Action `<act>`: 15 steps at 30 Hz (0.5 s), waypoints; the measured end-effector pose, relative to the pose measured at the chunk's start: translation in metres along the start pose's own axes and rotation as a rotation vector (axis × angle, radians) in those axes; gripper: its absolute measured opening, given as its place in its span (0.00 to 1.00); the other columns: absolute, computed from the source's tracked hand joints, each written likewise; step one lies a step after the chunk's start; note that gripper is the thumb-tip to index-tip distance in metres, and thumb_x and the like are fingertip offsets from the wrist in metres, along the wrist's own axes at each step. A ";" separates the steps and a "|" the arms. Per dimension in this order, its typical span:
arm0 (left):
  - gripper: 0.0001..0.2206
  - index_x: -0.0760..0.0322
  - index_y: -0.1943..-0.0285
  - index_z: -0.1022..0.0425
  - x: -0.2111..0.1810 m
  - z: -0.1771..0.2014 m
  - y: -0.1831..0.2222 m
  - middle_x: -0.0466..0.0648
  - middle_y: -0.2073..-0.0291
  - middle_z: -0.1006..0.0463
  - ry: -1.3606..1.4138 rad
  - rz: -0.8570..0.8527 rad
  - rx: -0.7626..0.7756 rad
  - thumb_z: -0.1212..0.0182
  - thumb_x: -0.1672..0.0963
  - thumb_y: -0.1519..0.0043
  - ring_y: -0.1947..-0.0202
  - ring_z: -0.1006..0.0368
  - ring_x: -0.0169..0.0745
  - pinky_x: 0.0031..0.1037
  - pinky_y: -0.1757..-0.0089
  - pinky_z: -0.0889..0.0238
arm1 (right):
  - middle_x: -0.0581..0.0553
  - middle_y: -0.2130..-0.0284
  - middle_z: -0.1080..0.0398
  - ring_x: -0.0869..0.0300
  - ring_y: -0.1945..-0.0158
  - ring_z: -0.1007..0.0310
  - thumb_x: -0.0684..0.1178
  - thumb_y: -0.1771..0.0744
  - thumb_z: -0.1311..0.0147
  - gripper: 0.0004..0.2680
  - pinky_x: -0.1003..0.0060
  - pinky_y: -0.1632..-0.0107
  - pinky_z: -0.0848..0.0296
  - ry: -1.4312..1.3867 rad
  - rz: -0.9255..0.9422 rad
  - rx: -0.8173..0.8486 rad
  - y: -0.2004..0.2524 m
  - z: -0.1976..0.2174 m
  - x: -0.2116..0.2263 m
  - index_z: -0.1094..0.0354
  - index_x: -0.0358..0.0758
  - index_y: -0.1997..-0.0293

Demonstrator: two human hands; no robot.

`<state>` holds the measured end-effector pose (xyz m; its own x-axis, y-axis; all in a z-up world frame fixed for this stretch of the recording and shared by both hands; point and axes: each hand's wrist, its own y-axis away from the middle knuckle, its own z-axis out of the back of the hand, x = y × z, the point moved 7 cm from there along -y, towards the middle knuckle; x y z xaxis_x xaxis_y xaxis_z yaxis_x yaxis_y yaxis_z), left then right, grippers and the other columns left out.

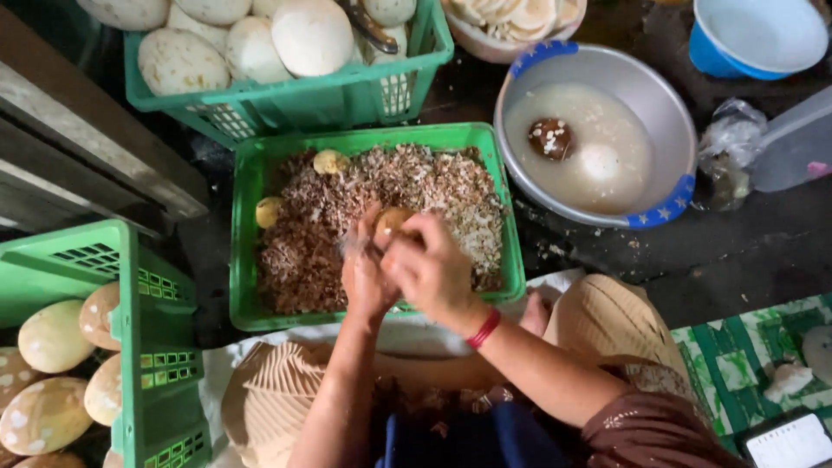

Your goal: The person is using a small hand tool to scrape the brown outer skin off a coconut to reveal the white meat.

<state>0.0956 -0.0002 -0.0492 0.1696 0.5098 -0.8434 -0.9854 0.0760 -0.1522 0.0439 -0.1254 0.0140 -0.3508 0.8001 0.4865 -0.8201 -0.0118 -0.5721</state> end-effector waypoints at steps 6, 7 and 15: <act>0.50 0.41 0.33 0.36 -0.045 0.012 0.013 0.47 0.37 0.36 -0.092 0.098 0.034 0.20 0.47 0.72 0.38 0.31 0.59 0.49 0.44 0.33 | 0.39 0.55 0.23 0.50 0.48 0.25 0.56 0.36 0.42 0.09 0.63 0.44 0.29 -0.902 -1.042 0.151 -0.010 -0.064 -0.117 0.18 0.49 0.58; 0.50 0.41 0.33 0.36 -0.046 0.008 0.016 0.47 0.37 0.36 -0.091 0.090 0.036 0.20 0.47 0.72 0.38 0.31 0.59 0.49 0.44 0.33 | 0.39 0.55 0.23 0.50 0.48 0.25 0.56 0.36 0.42 0.09 0.63 0.44 0.29 -0.901 -1.039 0.142 -0.003 -0.053 -0.105 0.18 0.49 0.58; 0.51 0.39 0.32 0.37 -0.038 0.003 0.023 0.49 0.36 0.36 -0.227 -0.014 -0.130 0.21 0.47 0.74 0.41 0.31 0.64 0.50 0.46 0.32 | 0.40 0.56 0.25 0.40 0.51 0.24 0.62 0.35 0.42 0.16 0.45 0.49 0.29 -0.529 -0.761 0.000 -0.005 -0.003 -0.038 0.34 0.43 0.51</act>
<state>0.0663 -0.0157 -0.0191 0.1618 0.6898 -0.7057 -0.9705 -0.0185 -0.2405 0.0628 -0.1544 -0.0035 0.1215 0.2142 0.9692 -0.9144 0.4040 0.0253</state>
